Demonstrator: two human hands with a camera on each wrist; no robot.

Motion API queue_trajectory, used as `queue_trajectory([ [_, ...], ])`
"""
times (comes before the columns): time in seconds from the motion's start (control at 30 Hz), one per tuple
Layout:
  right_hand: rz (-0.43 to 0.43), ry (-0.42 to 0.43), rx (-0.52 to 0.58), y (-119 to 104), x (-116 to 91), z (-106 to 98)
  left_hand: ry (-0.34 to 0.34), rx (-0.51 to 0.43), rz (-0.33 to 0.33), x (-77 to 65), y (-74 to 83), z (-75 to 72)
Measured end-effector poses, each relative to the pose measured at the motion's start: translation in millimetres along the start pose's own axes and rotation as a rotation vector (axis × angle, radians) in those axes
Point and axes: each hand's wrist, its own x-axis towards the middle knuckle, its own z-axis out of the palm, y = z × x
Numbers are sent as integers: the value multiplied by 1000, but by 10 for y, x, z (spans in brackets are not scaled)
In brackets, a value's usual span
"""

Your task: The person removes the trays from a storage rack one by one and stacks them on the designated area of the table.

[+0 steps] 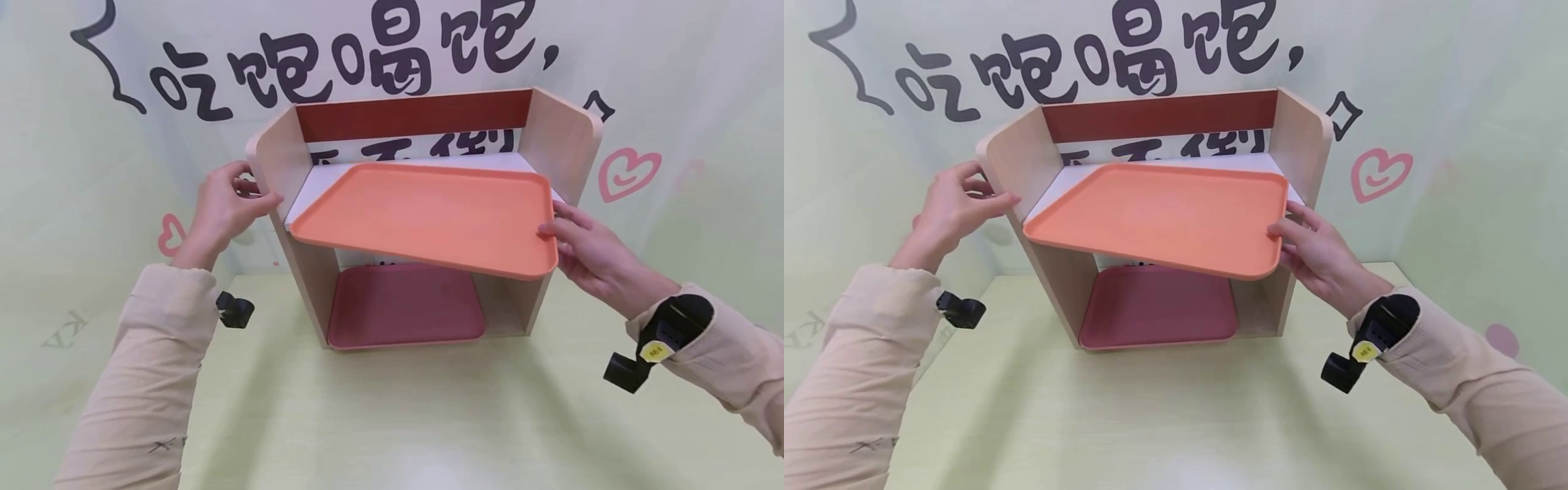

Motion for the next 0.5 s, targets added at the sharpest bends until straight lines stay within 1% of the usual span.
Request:
queue_trajectory([
  [0.17, -11, 4, 23, 15, -50, -68, 3, -2, 6, -4, 2, -2],
  [0.37, -12, -15, 27, 18, -112, -219, 4, -7, 7, 0, -6, -8],
  [0.5, -3, -85, 78, 36, -174, -345, 0, -2, 4, 3, -9, -8],
])
